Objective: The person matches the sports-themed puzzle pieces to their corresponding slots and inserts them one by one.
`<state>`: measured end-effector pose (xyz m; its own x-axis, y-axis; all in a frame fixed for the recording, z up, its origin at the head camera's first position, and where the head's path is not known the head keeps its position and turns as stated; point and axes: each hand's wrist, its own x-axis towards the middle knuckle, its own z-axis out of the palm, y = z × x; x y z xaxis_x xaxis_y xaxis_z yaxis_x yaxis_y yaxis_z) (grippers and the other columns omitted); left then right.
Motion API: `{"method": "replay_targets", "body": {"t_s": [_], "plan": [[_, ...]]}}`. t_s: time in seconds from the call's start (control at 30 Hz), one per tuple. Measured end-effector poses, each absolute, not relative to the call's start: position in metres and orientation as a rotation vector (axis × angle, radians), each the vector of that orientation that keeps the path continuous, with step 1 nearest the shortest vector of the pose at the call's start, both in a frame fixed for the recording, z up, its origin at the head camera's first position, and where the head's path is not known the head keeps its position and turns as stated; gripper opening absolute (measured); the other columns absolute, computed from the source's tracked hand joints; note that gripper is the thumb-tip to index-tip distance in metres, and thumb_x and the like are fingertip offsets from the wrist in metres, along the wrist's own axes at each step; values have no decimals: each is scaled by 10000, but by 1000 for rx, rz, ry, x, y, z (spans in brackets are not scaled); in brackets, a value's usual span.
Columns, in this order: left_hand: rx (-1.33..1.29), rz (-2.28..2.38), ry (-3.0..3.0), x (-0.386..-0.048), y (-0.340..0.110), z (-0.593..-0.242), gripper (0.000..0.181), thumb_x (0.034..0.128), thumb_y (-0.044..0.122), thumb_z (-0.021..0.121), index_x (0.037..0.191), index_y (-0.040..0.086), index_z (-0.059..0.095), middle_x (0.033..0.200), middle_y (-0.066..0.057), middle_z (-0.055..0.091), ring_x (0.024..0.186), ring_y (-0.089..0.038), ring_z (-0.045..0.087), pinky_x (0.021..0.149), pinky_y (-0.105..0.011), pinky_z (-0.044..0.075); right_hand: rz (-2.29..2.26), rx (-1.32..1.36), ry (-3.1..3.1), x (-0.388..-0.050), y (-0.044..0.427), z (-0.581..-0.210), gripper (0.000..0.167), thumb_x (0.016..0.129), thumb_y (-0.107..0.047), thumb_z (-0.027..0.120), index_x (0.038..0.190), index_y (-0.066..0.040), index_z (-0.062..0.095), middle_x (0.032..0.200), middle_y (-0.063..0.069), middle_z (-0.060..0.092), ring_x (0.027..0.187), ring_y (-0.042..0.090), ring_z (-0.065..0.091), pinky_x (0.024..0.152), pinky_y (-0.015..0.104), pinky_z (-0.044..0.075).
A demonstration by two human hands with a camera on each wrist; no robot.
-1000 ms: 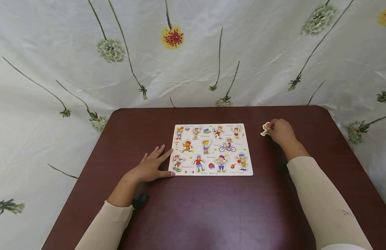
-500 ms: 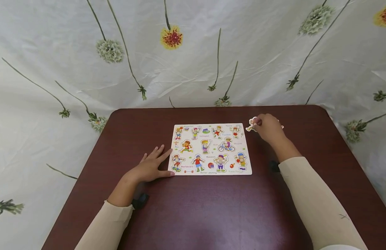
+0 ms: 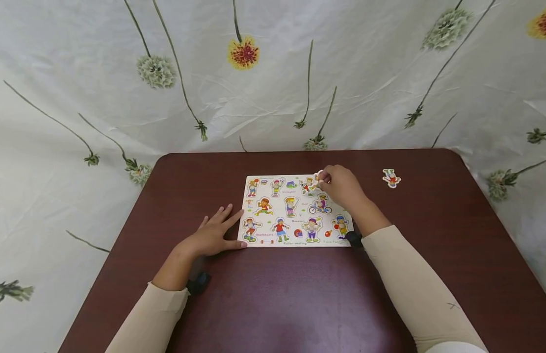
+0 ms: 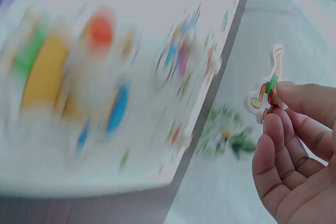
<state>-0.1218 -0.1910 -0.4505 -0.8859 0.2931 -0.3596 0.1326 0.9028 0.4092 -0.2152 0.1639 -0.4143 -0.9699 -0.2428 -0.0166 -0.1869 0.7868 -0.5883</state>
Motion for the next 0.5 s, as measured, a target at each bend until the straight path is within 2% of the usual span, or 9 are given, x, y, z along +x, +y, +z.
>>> {"method": "replay_targets", "body": {"t_s": [0.5], "plan": [[311, 513, 2650, -122, -191, -449, 946, 885, 586, 702, 1631, 295, 199, 1722, -109, 31, 1597, -346, 12, 1242, -663, 2, -959, -532, 2799, -199, 80, -423, 96, 987, -168, 664, 1023, -79, 664, 1004, 78, 631, 880, 211, 605, 767, 329, 513]]}}
